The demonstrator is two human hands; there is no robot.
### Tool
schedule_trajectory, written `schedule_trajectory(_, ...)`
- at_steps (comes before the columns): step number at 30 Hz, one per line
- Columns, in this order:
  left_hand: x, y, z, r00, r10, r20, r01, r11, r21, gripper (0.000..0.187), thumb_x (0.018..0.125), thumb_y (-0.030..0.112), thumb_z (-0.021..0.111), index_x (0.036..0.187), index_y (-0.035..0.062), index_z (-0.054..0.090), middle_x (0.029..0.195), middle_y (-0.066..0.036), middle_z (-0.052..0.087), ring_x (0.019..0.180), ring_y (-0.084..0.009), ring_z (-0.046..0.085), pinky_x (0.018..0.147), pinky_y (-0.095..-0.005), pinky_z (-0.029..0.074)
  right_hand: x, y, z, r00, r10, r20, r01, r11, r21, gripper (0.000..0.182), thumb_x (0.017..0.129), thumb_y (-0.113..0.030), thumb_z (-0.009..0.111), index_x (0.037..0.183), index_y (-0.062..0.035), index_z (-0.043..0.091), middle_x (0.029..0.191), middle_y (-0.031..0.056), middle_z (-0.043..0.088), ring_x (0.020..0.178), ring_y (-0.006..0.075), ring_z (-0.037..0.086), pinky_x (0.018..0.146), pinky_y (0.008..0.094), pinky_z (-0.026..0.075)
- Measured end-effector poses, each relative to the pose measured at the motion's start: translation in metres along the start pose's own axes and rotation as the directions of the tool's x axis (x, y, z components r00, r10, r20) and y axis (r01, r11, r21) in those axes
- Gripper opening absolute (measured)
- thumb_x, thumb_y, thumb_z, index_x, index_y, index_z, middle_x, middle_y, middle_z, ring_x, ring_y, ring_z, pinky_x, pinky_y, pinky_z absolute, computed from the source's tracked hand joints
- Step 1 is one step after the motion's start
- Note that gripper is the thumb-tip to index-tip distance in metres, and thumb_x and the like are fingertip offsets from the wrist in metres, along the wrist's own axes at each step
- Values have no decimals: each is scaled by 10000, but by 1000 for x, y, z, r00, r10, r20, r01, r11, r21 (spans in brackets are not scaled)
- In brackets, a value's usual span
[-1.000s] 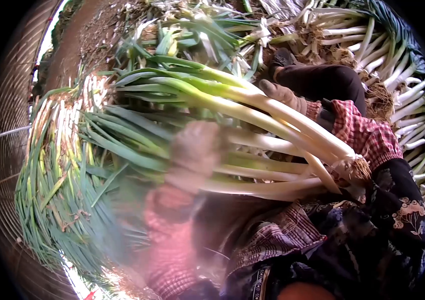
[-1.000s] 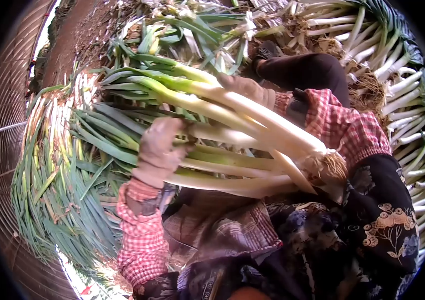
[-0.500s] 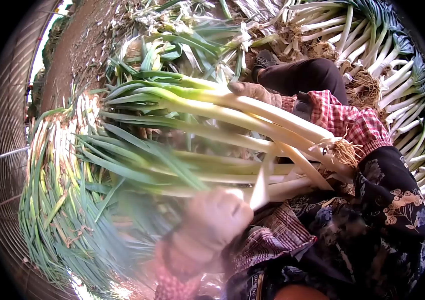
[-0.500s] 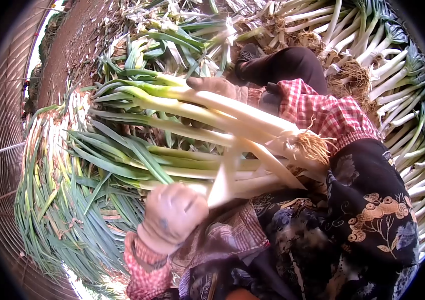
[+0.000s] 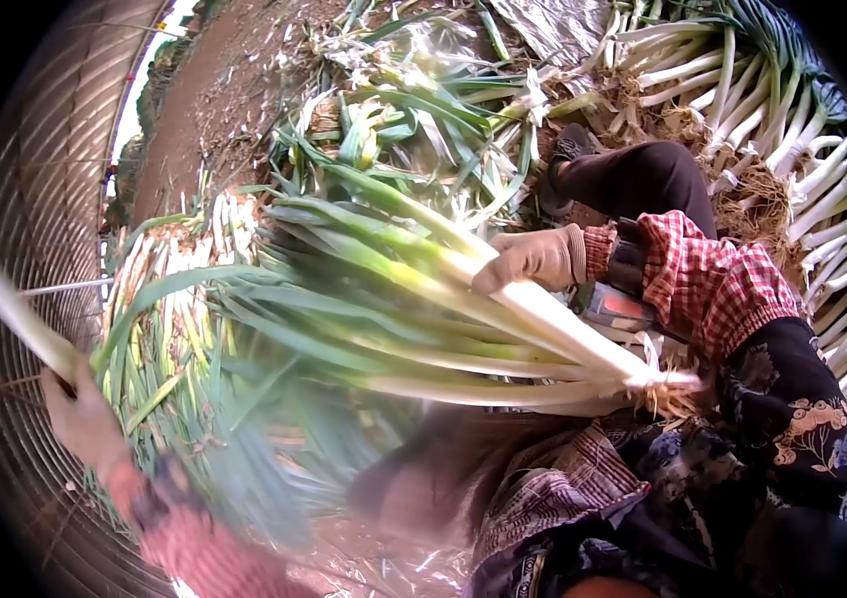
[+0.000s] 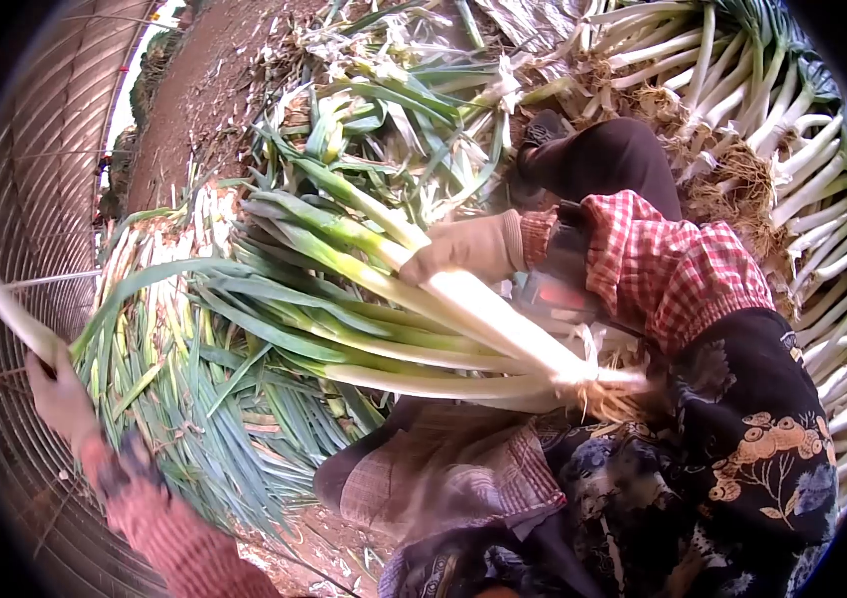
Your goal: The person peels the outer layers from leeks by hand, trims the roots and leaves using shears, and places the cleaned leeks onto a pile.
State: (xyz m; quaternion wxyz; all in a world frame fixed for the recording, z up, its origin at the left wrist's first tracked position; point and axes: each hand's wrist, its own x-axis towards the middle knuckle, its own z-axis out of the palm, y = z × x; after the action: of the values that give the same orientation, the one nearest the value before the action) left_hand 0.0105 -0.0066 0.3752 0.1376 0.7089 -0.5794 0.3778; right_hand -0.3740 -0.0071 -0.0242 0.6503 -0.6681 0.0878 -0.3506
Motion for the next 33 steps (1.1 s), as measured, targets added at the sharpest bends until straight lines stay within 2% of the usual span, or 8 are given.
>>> schedule_trajectory(2,19,22,36,946,-320,47,321,947,-10,580,951,344,706,1335,-55,533,1217,-194,677,1148,-327,651,988,-422,518,9,-25,6,895,444,35,-437,858,269,474,903,-399,756,1129,14,703,956,102,720,863,165,667,737,348,556)
schedule_trajectory(5,-20,73,127,982,163,93,-159,986,-49,649,851,250,784,1412,49,526,1272,-195,653,1194,-327,623,1063,-411,475,10,-48,13,883,469,30,-460,850,256,452,865,-319,794,1135,29,695,942,56,709,865,131,655,752,319,553)
schedule_trajectory(7,-95,149,136,748,520,412,-234,788,-569,724,754,143,863,1409,91,560,1267,-181,661,1189,-323,625,1094,-402,458,9,-42,19,905,424,8,-415,880,231,535,848,-407,795,1125,39,689,957,94,719,879,181,679,759,340,562)
schedule_trajectory(8,-111,167,148,485,855,182,-597,476,-646,499,703,71,837,1176,98,683,1136,-134,708,1109,-304,659,1045,-397,495,8,-39,20,917,399,-9,-388,895,221,601,843,-484,785,1100,52,697,972,126,732,889,210,695,764,355,569)
schedule_trajectory(18,-203,158,170,510,787,348,-364,564,-741,115,761,48,715,858,54,654,891,-146,677,876,-377,648,796,-462,518,13,-54,37,862,507,-3,-494,840,-225,663,891,-625,669,978,31,695,817,164,715,770,259,714,711,408,565)
schedule_trajectory(24,-185,175,181,720,609,333,-187,632,-752,212,837,41,547,994,48,691,1028,-179,706,996,-375,658,875,-451,531,10,-50,36,921,384,65,-381,923,-52,625,887,-580,703,1018,31,688,855,143,723,784,227,709,706,370,575)
schedule_trajectory(29,-154,173,205,588,606,535,-467,795,-387,361,897,134,504,1179,140,730,1210,-88,716,1128,-328,652,1013,-426,494,5,-50,40,866,499,26,-493,845,206,533,831,-451,796,1042,28,696,894,123,730,829,215,709,748,365,577)
schedule_trajectory(33,-152,166,207,645,481,594,19,767,-641,283,931,251,604,1143,132,749,1175,-113,727,1153,-304,650,1013,-398,491,11,-46,38,884,465,60,-468,880,85,518,813,-397,806,1072,33,680,919,127,731,857,216,709,778,366,576)
